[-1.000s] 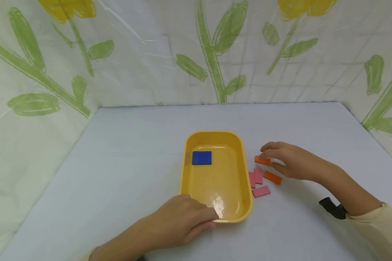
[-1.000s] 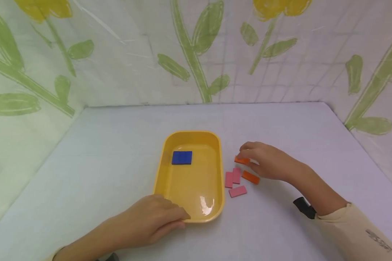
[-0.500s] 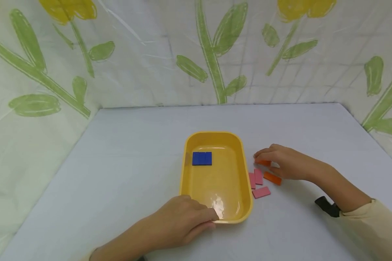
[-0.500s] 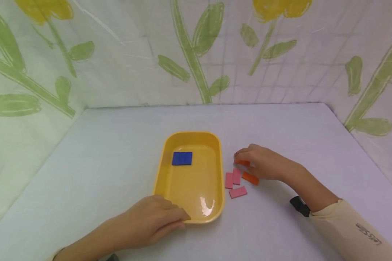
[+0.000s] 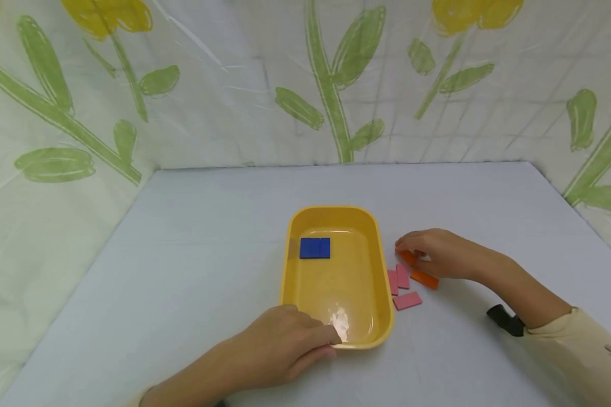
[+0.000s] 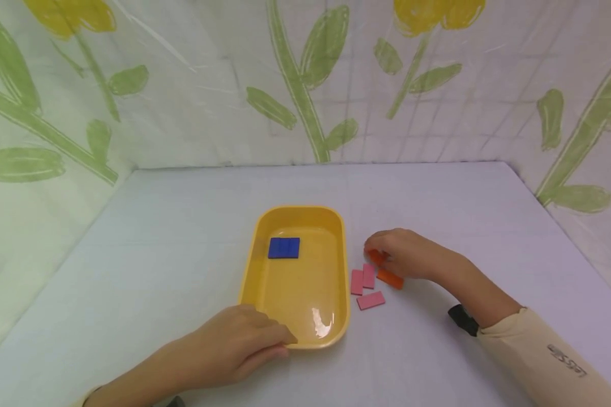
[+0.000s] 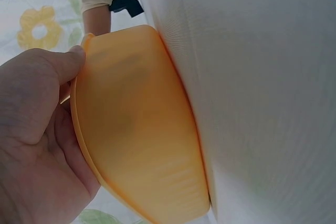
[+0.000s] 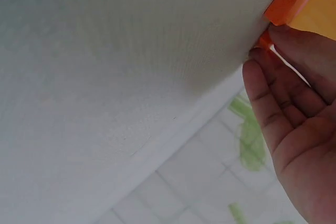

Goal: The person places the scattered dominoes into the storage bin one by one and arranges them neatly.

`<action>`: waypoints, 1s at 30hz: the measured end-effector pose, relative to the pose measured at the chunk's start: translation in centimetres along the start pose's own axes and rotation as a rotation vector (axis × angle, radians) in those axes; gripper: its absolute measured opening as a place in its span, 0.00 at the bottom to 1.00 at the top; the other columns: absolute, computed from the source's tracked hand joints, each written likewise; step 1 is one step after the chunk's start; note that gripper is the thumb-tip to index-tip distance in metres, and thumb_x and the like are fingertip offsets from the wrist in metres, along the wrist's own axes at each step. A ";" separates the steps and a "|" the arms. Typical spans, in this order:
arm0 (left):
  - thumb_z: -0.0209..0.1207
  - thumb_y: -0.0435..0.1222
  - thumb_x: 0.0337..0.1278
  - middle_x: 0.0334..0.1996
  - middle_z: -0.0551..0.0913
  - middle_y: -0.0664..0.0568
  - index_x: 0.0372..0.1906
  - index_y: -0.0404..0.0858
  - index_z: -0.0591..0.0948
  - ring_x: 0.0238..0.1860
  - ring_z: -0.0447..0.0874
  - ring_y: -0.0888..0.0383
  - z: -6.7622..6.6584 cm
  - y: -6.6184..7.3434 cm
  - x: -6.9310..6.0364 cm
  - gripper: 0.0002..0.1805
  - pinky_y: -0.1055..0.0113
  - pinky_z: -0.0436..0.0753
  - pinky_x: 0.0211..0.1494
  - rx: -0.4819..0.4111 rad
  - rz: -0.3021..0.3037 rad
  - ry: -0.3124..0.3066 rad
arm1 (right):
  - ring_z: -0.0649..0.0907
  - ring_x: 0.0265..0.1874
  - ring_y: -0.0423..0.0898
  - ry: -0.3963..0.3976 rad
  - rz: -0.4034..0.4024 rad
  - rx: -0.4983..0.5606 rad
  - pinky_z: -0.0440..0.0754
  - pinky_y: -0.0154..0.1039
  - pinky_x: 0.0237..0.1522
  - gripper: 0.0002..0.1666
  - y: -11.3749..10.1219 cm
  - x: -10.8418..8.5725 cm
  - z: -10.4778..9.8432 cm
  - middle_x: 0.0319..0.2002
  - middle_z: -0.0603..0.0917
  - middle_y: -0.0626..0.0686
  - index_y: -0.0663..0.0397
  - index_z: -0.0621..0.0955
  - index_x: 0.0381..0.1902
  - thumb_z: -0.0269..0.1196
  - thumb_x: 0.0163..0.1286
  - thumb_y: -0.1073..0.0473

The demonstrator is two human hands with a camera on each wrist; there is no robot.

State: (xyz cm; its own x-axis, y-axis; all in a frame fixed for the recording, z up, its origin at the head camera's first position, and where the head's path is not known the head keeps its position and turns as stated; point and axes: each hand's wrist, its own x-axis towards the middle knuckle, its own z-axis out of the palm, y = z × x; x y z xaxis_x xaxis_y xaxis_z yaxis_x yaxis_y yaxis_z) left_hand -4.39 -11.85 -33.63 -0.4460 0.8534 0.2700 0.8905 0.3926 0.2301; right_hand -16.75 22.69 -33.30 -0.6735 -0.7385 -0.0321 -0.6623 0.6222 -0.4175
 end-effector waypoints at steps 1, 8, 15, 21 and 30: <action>0.53 0.45 0.75 0.27 0.75 0.67 0.41 0.51 0.77 0.27 0.70 0.70 0.0 0.0 0.0 0.05 0.77 0.67 0.35 0.001 0.001 0.001 | 0.82 0.40 0.45 0.001 -0.004 -0.004 0.84 0.40 0.42 0.18 0.0 0.1 0.0 0.44 0.84 0.48 0.56 0.84 0.47 0.71 0.59 0.73; 0.54 0.44 0.74 0.27 0.77 0.67 0.41 0.50 0.78 0.27 0.71 0.70 0.0 0.1 0.1 0.05 0.77 0.69 0.34 0.000 0.016 0.005 | 0.81 0.43 0.46 0.008 0.011 -0.070 0.83 0.44 0.45 0.15 0.0 0.1 -0.1 0.41 0.82 0.44 0.51 0.85 0.43 0.72 0.59 0.67; 0.54 0.44 0.74 0.27 0.76 0.67 0.41 0.50 0.78 0.27 0.71 0.70 -0.1 0.1 0.0 0.05 0.77 0.68 0.35 0.011 0.011 0.008 | 0.80 0.43 0.43 0.071 -0.052 -0.070 0.83 0.44 0.46 0.11 -0.5 0.5 -0.7 0.41 0.80 0.42 0.50 0.85 0.43 0.71 0.61 0.63; 0.54 0.44 0.74 0.28 0.79 0.66 0.42 0.50 0.79 0.28 0.74 0.69 -0.1 0.1 0.0 0.05 0.75 0.70 0.35 0.003 -0.002 -0.014 | 0.79 0.42 0.40 0.182 -0.181 -0.114 0.82 0.41 0.43 0.11 -1.6 1.2 -1.7 0.40 0.79 0.40 0.49 0.84 0.40 0.71 0.59 0.61; 0.54 0.44 0.75 0.28 0.78 0.67 0.42 0.50 0.78 0.28 0.72 0.70 0.0 0.0 0.1 0.05 0.77 0.69 0.34 -0.009 -0.003 -0.020 | 0.78 0.43 0.41 0.194 -0.280 -0.116 0.82 0.41 0.45 0.10 -3.4 3.4 -3.1 0.43 0.80 0.43 0.48 0.83 0.41 0.71 0.61 0.61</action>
State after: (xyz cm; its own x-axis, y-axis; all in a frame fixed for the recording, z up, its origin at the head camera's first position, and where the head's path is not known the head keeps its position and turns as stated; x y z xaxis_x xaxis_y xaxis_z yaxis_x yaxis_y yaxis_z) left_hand -4.47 -11.77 -33.56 -0.4469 0.8589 0.2502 0.8881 0.3922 0.2398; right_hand -17.79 18.90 -29.14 -0.5029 -0.8283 0.2469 -0.8554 0.4359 -0.2797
